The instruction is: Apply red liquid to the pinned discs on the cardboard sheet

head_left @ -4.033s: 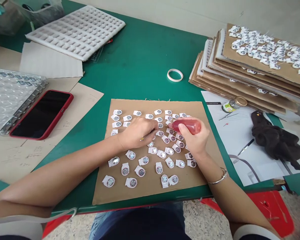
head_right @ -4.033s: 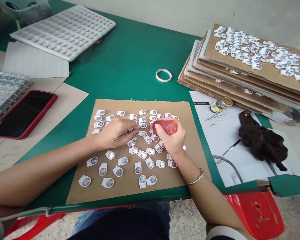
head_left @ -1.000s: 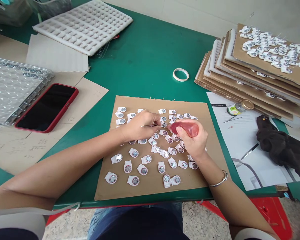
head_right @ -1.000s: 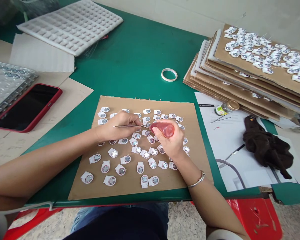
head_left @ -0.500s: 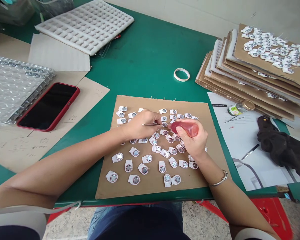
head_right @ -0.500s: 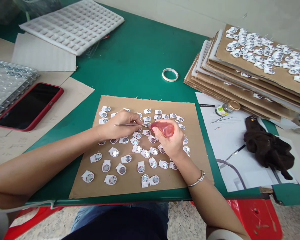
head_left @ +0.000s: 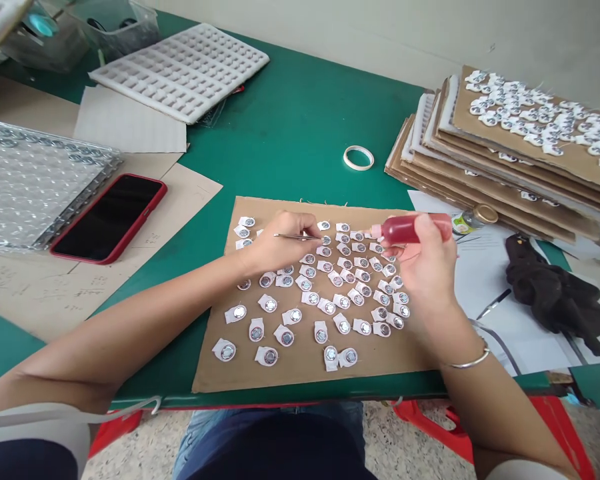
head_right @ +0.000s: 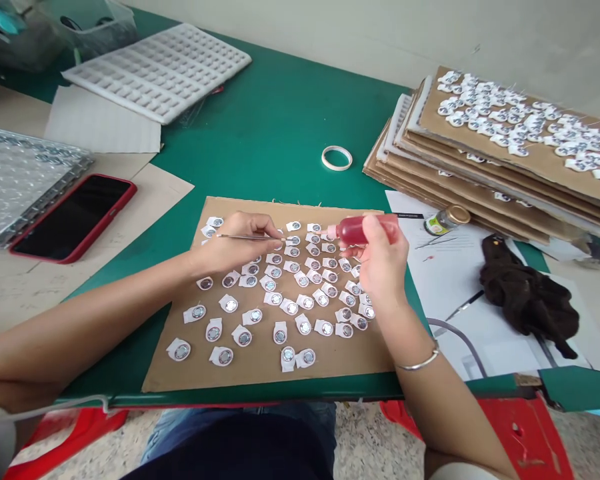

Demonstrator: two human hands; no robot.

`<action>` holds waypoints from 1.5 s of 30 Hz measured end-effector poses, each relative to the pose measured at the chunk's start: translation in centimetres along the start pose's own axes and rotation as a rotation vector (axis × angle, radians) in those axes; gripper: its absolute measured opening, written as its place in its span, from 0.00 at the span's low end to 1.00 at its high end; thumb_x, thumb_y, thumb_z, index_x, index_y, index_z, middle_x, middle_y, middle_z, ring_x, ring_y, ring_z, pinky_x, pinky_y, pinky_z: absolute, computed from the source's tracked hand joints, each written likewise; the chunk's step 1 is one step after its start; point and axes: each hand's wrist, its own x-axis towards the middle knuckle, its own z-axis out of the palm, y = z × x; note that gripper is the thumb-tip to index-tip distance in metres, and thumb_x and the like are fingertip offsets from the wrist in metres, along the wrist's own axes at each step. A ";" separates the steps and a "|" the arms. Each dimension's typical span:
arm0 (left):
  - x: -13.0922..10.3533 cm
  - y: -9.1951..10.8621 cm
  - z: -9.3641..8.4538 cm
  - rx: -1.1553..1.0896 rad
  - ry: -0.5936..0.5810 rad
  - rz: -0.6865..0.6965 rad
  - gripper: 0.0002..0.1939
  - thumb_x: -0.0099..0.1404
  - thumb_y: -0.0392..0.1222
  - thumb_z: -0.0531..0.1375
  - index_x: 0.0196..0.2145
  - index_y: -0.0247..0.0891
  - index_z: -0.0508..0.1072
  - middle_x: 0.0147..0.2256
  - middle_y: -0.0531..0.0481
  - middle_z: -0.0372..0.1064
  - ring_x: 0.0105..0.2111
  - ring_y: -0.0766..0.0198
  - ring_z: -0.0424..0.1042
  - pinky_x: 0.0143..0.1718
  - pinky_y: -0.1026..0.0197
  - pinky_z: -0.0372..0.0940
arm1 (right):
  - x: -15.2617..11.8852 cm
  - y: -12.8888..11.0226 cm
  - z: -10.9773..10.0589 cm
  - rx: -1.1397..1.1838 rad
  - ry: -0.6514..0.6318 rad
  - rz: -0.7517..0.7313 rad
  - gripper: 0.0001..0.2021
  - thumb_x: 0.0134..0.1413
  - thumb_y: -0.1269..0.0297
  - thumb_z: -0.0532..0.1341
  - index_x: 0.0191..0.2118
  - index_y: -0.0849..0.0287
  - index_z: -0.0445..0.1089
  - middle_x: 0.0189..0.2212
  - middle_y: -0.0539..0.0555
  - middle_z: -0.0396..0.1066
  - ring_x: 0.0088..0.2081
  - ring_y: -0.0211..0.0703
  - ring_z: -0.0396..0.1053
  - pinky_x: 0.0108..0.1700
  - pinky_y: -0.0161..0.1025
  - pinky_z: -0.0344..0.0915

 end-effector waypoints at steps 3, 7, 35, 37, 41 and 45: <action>0.5 0.5 -0.2 0.015 0.069 -0.001 0.05 0.58 0.37 0.58 0.27 0.34 0.73 0.28 0.49 0.72 0.26 0.69 0.68 0.24 0.66 0.60 | 2.2 -1.3 -0.3 0.066 -0.024 -0.009 0.14 0.53 0.49 0.57 0.38 0.54 0.62 0.28 0.50 0.73 0.22 0.39 0.71 0.18 0.35 0.63; 2.1 -0.1 -0.6 0.025 0.159 -0.053 0.05 0.56 0.39 0.60 0.27 0.35 0.73 0.26 0.50 0.71 0.23 0.70 0.67 0.22 0.66 0.57 | 4.7 -1.3 0.3 0.200 -0.035 0.011 0.16 0.48 0.48 0.61 0.38 0.52 0.64 0.28 0.48 0.72 0.23 0.37 0.70 0.20 0.33 0.64; 4.9 -3.9 -0.8 -0.375 0.072 -0.274 0.08 0.54 0.35 0.65 0.25 0.32 0.68 0.19 0.50 0.67 0.20 0.68 0.68 0.21 0.65 0.62 | 10.4 6.9 -9.7 0.105 -0.329 0.386 0.23 0.40 0.39 0.60 0.19 0.56 0.60 0.18 0.52 0.65 0.28 0.46 0.73 0.24 0.39 0.64; 4.0 -3.5 -0.7 -0.351 0.061 -0.279 0.07 0.54 0.34 0.64 0.25 0.32 0.68 0.19 0.50 0.67 0.20 0.68 0.68 0.21 0.66 0.61 | 9.2 6.8 -10.1 0.146 -0.314 0.378 0.21 0.41 0.42 0.62 0.19 0.56 0.62 0.18 0.53 0.65 0.29 0.46 0.73 0.30 0.43 0.66; 2.8 -2.6 -0.6 -0.319 0.075 -0.253 0.06 0.55 0.34 0.63 0.24 0.32 0.68 0.22 0.49 0.68 0.22 0.69 0.67 0.21 0.65 0.60 | 7.1 6.0 -9.9 0.194 -0.199 0.395 0.19 0.40 0.43 0.62 0.21 0.55 0.66 0.18 0.54 0.66 0.32 0.53 0.73 0.34 0.50 0.68; 1.4 -0.8 -0.3 -0.167 0.176 -0.165 0.03 0.53 0.34 0.62 0.24 0.33 0.71 0.26 0.49 0.71 0.24 0.69 0.68 0.22 0.66 0.59 | 6.6 3.9 -7.9 0.217 -0.123 0.312 0.24 0.38 0.36 0.57 0.19 0.55 0.64 0.17 0.52 0.64 0.29 0.49 0.72 0.29 0.46 0.68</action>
